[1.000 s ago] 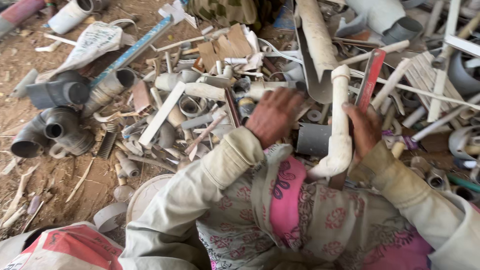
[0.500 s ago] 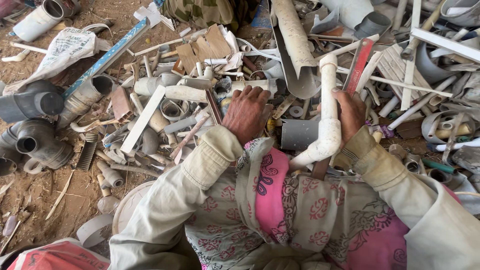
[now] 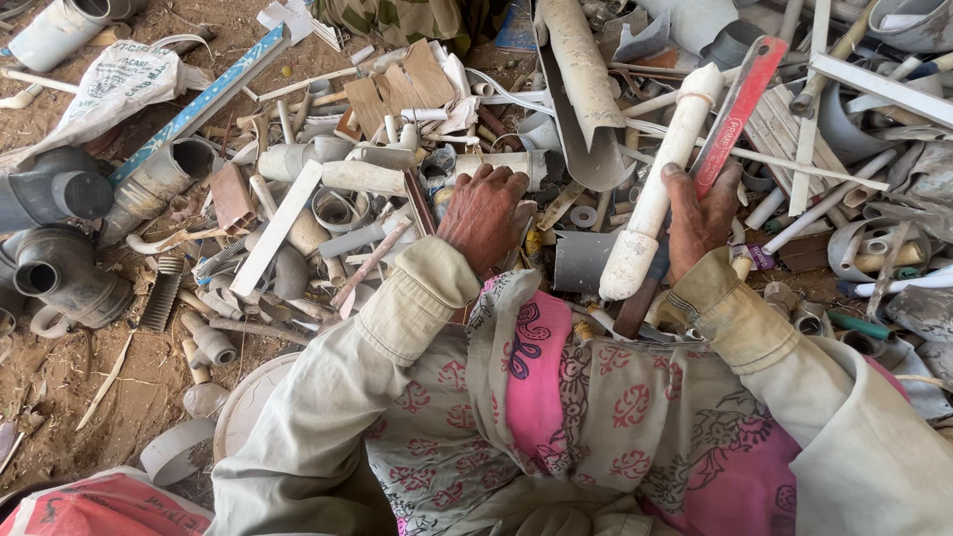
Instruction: The person saws through white plastic pipes using a handheld saw, repeatedly filing down the edges of the cut pipes while sitting among a large pile of scrap PVC materials.
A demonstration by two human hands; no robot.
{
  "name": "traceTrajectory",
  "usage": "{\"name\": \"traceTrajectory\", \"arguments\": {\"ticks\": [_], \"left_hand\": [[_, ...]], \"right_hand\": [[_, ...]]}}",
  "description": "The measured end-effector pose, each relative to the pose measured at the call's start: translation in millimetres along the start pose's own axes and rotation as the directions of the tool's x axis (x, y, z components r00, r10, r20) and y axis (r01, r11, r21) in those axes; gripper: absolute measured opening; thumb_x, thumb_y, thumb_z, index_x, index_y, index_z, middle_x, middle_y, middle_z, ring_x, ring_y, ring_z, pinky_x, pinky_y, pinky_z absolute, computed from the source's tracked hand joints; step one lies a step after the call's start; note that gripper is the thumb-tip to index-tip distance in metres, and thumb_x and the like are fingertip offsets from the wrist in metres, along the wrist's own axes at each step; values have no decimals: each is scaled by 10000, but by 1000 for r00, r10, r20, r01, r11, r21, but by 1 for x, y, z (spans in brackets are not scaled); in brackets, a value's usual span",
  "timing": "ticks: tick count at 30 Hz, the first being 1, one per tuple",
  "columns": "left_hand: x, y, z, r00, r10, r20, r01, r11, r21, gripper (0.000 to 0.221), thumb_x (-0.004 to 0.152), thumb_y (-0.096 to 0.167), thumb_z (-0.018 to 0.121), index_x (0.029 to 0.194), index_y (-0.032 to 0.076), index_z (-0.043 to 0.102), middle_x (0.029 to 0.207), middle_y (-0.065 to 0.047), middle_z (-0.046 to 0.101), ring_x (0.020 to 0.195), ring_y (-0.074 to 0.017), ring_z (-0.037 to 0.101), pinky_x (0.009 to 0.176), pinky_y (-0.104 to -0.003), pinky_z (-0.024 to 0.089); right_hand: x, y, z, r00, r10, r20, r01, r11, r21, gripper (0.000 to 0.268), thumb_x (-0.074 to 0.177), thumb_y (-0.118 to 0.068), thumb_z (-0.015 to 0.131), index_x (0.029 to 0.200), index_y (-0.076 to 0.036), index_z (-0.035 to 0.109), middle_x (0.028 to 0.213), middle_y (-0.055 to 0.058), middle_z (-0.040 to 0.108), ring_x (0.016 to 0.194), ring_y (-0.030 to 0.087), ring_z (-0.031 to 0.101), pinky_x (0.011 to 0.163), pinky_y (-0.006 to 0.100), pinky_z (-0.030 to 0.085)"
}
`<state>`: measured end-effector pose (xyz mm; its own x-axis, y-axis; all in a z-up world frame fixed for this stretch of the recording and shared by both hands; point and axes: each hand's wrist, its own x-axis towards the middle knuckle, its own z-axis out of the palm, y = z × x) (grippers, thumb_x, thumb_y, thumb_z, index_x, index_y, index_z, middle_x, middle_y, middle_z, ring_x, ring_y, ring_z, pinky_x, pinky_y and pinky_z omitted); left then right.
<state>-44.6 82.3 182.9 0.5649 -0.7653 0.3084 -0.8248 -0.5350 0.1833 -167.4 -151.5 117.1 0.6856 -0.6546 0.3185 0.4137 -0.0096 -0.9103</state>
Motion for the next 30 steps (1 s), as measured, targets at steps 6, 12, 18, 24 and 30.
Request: {"name": "traceTrajectory", "arguments": {"ticks": [6, 12, 18, 24, 30], "left_hand": [[-2, -13, 17, 974, -32, 223, 24, 999, 41, 282, 922, 267, 674, 1022, 5, 693, 958, -199, 720, 884, -350, 704, 818, -497, 551], [-12, -26, 39, 891, 24, 453, -60, 996, 65, 505, 875, 491, 734, 912, -13, 730, 889, -220, 699, 797, -365, 717, 715, -479, 585], [-5, 19, 15, 913, 232, 335, -114, 935, -335, 632, 888, 600, 675, 1087, 1, 697, 961, -192, 746, 847, -360, 741, 783, -468, 580], [-12, 55, 21, 929, 274, 248, -135, 876, -463, 621, 899, 519, 709, 1265, 22, 650, 1100, -206, 744, 970, -377, 734, 850, -462, 574], [-5, 55, 27, 944, 241, 224, -83, 834, -545, 611, 855, 395, 748, 1302, -1, 622, 1138, -233, 726, 994, -393, 728, 891, -459, 568]], "right_hand": [[0, -4, 2, 998, 64, -18, -64, 998, 15, 507, 1014, -236, 652, 1409, -17, 422, 1189, 101, 591, 1011, 145, 593, 881, 326, 548], [-4, -13, 4, 979, 202, 10, -202, 970, 136, 459, 966, -248, 651, 1325, -46, 447, 1091, 80, 607, 926, 167, 632, 792, 334, 565], [-1, 2, -1, 959, 283, -13, -275, 939, 206, 372, 995, -265, 698, 1237, -50, 515, 1025, 81, 641, 883, 168, 664, 761, 333, 579], [4, -4, -2, 926, 368, -78, -343, 911, 232, 363, 942, -307, 674, 1180, -66, 543, 891, 100, 659, 753, 205, 690, 674, 366, 600], [11, -2, -10, 905, 425, -7, -410, 877, 251, 422, 981, -387, 682, 1159, -15, 592, 885, 96, 670, 761, 199, 688, 700, 365, 611]]}}
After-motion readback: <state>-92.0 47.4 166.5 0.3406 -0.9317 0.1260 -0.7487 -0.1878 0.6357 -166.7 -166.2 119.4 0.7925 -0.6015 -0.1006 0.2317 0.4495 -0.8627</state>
